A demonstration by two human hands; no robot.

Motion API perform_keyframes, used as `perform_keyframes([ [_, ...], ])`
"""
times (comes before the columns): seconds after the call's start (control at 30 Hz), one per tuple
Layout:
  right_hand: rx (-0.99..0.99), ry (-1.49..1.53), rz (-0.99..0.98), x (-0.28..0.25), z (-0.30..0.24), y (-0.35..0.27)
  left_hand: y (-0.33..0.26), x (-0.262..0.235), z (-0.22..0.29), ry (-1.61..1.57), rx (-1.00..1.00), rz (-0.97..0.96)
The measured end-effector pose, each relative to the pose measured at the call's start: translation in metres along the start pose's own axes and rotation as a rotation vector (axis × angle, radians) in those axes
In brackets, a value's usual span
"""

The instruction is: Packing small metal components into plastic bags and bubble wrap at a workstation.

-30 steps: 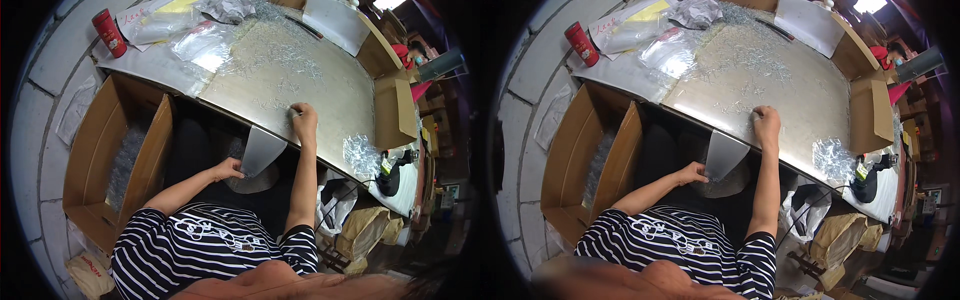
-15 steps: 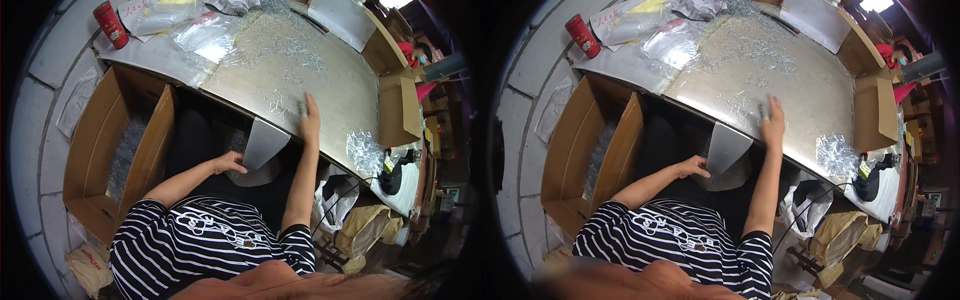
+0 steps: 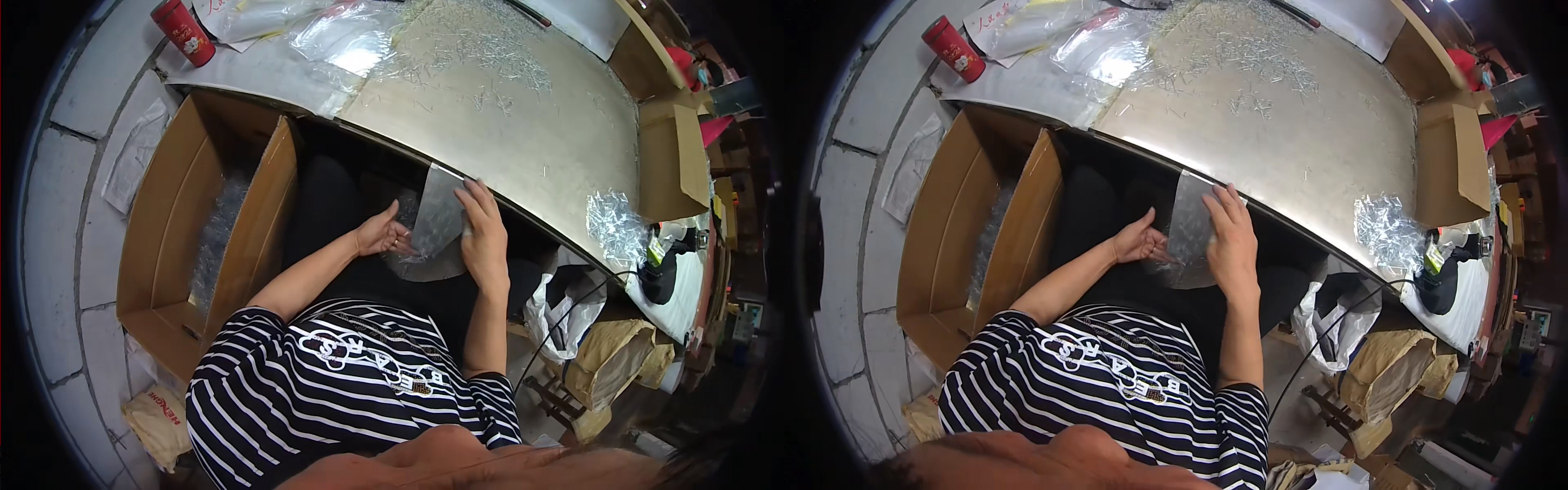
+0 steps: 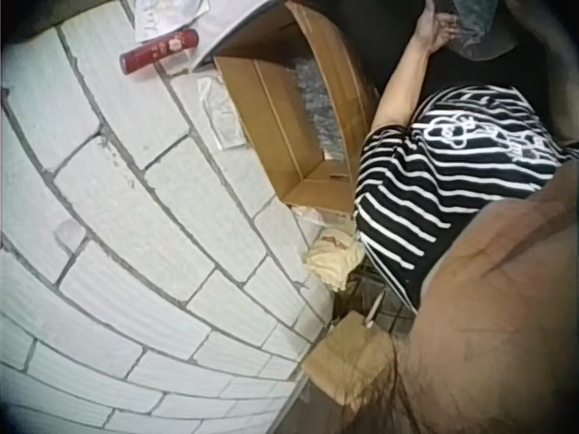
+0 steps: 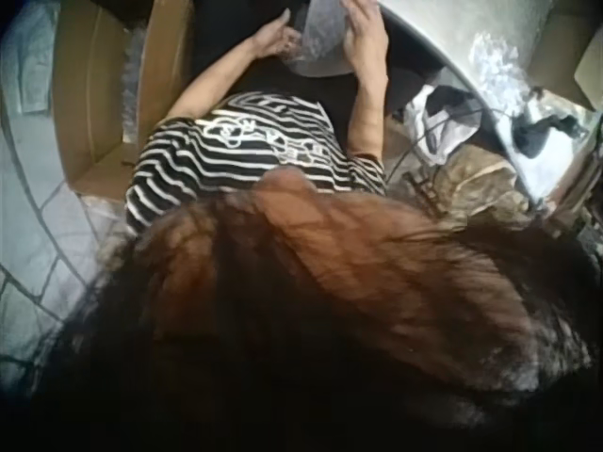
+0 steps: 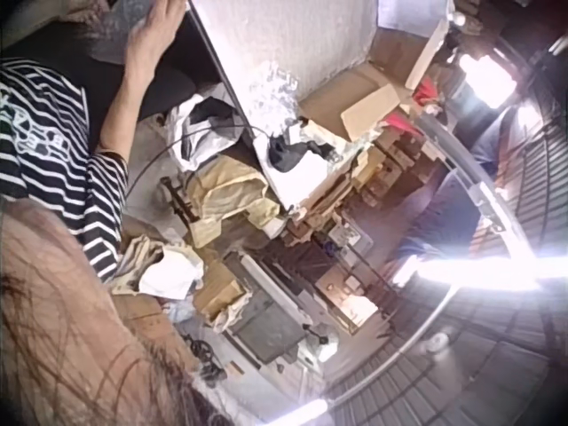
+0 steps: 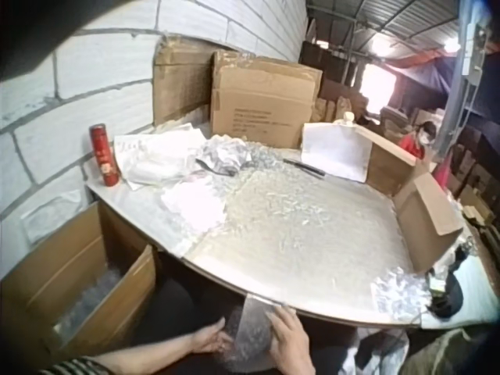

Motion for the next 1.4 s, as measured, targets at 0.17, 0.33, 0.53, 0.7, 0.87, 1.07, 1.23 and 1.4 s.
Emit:
perform_keyframes([
  [0.17, 0.17, 0.208, 0.016, -0.01, 0.02, -0.04, 0.003, 0.045, -0.003, 0.118, -0.055, 0.077],
  [0.33, 0.168, 0.3, -0.062, 0.021, 0.02, -0.055, -0.013, 0.077, 0.008, 0.34, 0.109, 0.104],
  [0.53, 0.177, 0.178, -0.643, 0.068, 0.024, -0.065, -0.008, 0.061, -0.008, 0.644, 0.033, 0.26],
  [0.7, 0.175, 0.244, -0.431, 0.069, 0.025, -0.06, -0.016, 0.067, -0.012, 0.618, -0.05, 0.372],
  [0.87, 0.229, 0.357, -0.272, 0.041, 0.03, -0.059, -0.033, 0.091, 0.002, 0.547, -0.101, 0.223],
  [1.07, 0.281, 0.46, -0.154, 0.018, 0.056, -0.046, -0.018, 0.122, 0.047, 0.482, 0.038, 0.24],
  [1.23, 0.428, 0.438, -0.13, 0.031, 0.061, -0.046, 0.002, 0.15, 0.059, 0.542, 0.133, 0.203],
  [1.4, 0.254, 0.648, 0.161, -0.033, 0.071, -0.035, -0.022, 0.147, 0.073, 0.331, 0.218, 0.193],
])
Point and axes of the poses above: each hand's wrist, its own y-axis towards the middle knuckle, its own x-axis out of the palm, z = x × y, the point moved 4 cm from there along y, towards the middle knuckle, and after that the axes turned 2 degrees about y, right-handed, at the moved point
